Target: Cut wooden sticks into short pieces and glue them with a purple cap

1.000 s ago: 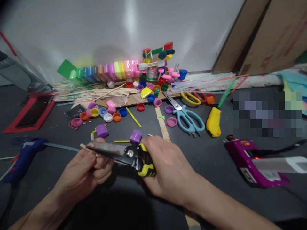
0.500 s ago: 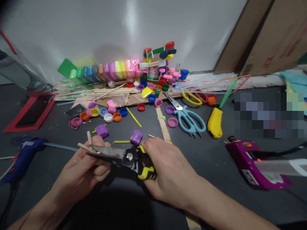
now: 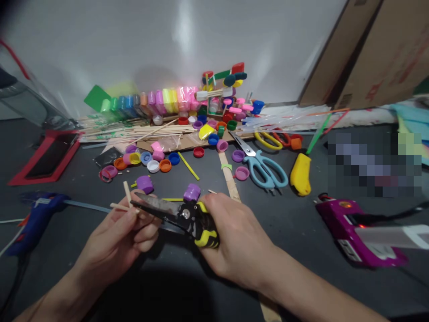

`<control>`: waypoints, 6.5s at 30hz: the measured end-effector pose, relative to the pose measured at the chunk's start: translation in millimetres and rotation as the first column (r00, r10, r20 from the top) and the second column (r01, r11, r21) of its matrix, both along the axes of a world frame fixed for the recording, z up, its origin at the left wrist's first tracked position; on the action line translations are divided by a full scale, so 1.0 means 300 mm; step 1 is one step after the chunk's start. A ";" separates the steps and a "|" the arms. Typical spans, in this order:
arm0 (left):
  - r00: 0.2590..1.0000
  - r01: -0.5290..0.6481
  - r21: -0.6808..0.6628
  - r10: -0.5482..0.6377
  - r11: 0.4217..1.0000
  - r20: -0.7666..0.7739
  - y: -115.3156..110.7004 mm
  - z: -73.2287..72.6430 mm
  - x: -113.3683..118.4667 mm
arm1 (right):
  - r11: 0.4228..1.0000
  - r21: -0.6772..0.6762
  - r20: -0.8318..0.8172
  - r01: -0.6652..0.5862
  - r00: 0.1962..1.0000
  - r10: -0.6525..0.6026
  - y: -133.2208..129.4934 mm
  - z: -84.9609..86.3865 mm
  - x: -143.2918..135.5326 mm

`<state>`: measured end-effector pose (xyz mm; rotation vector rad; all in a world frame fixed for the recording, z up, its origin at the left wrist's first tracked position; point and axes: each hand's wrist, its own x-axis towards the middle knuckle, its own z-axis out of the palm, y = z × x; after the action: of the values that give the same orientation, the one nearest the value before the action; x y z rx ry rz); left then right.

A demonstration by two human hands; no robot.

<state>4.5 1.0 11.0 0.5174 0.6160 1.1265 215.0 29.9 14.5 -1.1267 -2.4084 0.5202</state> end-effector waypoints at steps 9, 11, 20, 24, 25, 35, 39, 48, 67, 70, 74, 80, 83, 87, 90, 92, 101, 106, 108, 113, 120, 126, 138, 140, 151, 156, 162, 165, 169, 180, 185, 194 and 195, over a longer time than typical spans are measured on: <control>0.998 -0.032 0.029 0.034 0.999 -0.061 0.006 -0.003 0.008 | 0.996 0.084 0.035 -0.018 0.999 0.015 -0.003 -0.009 0.009; 1.000 -0.018 0.009 0.018 1.000 -0.022 0.006 -0.005 0.009 | 0.994 0.105 0.044 -0.021 0.999 0.017 -0.004 -0.010 0.007; 0.996 -0.070 0.044 0.072 0.997 -0.046 0.002 -0.015 0.015 | 0.999 -0.045 0.041 0.024 0.999 -0.022 -0.009 0.006 0.001; 0.997 -0.074 0.054 0.076 0.996 -0.031 0.001 -0.015 0.014 | 0.990 -0.141 0.001 0.008 1.000 -0.008 -0.009 0.014 -0.009; 0.996 -0.075 0.053 0.077 0.996 -0.035 0.001 -0.016 0.014 | 0.989 -0.148 -0.005 -0.006 1.000 0.005 -0.011 0.015 -0.012; 0.992 -0.067 0.130 0.080 0.989 -0.095 0.000 -0.005 0.018 | 0.998 -0.050 0.029 -0.024 0.999 0.025 -0.014 0.009 -0.007; 0.990 -0.077 0.124 0.091 0.989 -0.109 -0.003 -0.002 0.024 | 1.000 -0.006 0.054 -0.017 0.998 0.018 -0.021 0.002 0.002; 0.990 -0.111 0.097 0.118 0.989 -0.072 -0.003 -0.001 0.019 | 0.994 -0.113 0.003 -0.010 1.000 0.011 -0.013 0.011 -0.013; 0.992 -0.067 0.109 0.078 0.992 -0.102 -0.004 0.003 0.019 | 0.992 -0.114 0.017 -0.047 0.999 0.049 -0.016 0.020 -0.007; 0.992 -0.066 0.104 0.076 0.992 -0.100 -0.006 0.002 0.021 | 0.997 -0.069 0.035 -0.047 0.998 0.050 -0.013 0.015 -0.002; 0.993 -0.048 0.099 0.058 0.994 -0.104 -0.005 0.000 0.019 | 0.999 0.006 0.064 -0.054 0.996 0.053 -0.013 0.007 0.005; 0.995 -0.046 0.083 0.053 0.996 -0.088 -0.005 -0.002 0.018 | 0.992 0.118 0.081 -0.037 0.996 0.028 -0.020 0.002 0.006; 0.996 -0.054 0.108 0.061 0.993 -0.070 -0.007 -0.005 0.018 | 0.994 0.106 0.053 -0.017 0.999 0.011 -0.013 -0.002 0.006; 0.989 -0.096 0.132 0.109 0.987 -0.096 -0.003 -0.011 0.017 | 0.999 0.025 -0.002 0.042 0.999 -0.042 0.003 0.000 0.004; 0.985 -0.105 0.083 0.115 0.991 -0.129 0.002 -0.014 0.016 | 0.998 -0.026 -0.027 0.060 0.998 -0.060 0.006 0.005 0.000; 0.986 -0.095 0.042 0.100 0.995 -0.133 0.003 -0.012 0.014 | 0.997 -0.052 -0.027 0.059 0.998 -0.060 0.005 0.008 -0.003; 0.996 -0.005 0.008 0.005 1.000 -0.092 -0.001 0.008 -0.005 | 1.000 -0.006 0.034 0.019 0.999 -0.019 0.004 -0.006 0.000; 0.993 -0.022 0.022 0.024 1.000 -0.113 0.005 0.011 -0.023 | 0.998 0.065 0.089 0.011 0.996 -0.017 0.005 -0.019 0.005; 0.994 -0.035 -0.030 0.032 0.999 -0.100 0.005 0.017 -0.027 | 0.998 0.064 0.096 0.004 0.995 -0.010 0.008 -0.021 0.004; 0.995 0.016 -0.095 -0.025 0.995 -0.093 0.004 0.017 -0.030 | 0.999 0.043 0.062 0.025 0.998 -0.028 0.014 -0.017 0.001; 0.974 0.093 -0.031 -0.097 0.995 -0.207 0.008 -0.001 -0.026 | 0.995 0.090 0.079 0.051 0.995 -0.058 0.010 -0.023 -0.001; 0.936 0.152 -0.001 -0.144 0.988 -0.320 0.013 -0.029 -0.020 | 0.998 -0.003 0.065 0.060 0.996 -0.059 0.007 -0.012 0.000; 0.971 0.041 -0.041 -0.050 0.998 -0.235 0.011 -0.014 -0.010 | 0.986 -0.129 0.032 0.102 0.995 -0.099 0.014 0.001 0.005; 0.974 0.057 -0.010 -0.058 0.998 -0.217 0.011 -0.009 -0.009 | 0.988 -0.117 0.021 0.105 0.994 -0.103 0.015 0.002 0.008; 0.986 -0.044 -0.002 0.043 0.999 -0.163 0.017 0.000 -0.004 | 0.998 0.060 0.031 -0.004 1.000 0.002 0.008 -0.004 0.002; 0.985 -0.011 0.005 0.012 1.000 -0.172 0.004 -0.020 -0.004 | 0.997 0.070 0.050 -0.017 0.999 0.014 0.005 -0.006 0.005; 0.990 0.009 -0.027 -0.012 1.000 -0.141 0.004 -0.019 -0.011 | 0.999 0.036 0.060 -0.039 0.997 0.037 0.000 0.002 0.005; 0.990 0.039 -0.021 -0.041 0.999 -0.132 0.003 -0.021 -0.014 | 0.999 0.031 0.055 -0.037 0.998 0.035 0.001 -0.001 0.005; 0.990 0.068 -0.012 -0.069 0.998 -0.120 -0.001 -0.021 -0.017 | 0.999 0.003 0.043 -0.040 0.998 0.040 -0.001 -0.003 0.008; 0.991 0.071 -0.011 -0.072 0.997 -0.111 -0.001 -0.019 -0.016 | 0.995 -0.087 0.033 -0.054 0.998 0.057 -0.003 0.013 0.008; 0.991 0.068 -0.002 -0.068 0.998 -0.117 0.004 -0.019 -0.011 | 0.996 -0.074 0.032 -0.052 0.998 0.054 -0.004 0.010 0.007; 0.995 0.059 -0.006 -0.060 0.998 -0.075 -0.002 -0.033 -0.005 | 0.993 -0.105 0.029 -0.048 0.998 0.051 -0.004 0.018 0.004; 0.995 0.052 -0.004 -0.052 0.999 -0.080 -0.001 -0.033 -0.002 | 0.995 -0.086 0.035 -0.046 0.998 0.049 -0.004 0.016 0.004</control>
<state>3.9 0.7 1.1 0.5762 0.6690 1.0600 216.3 28.6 19.2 -1.1261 -2.4709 0.6279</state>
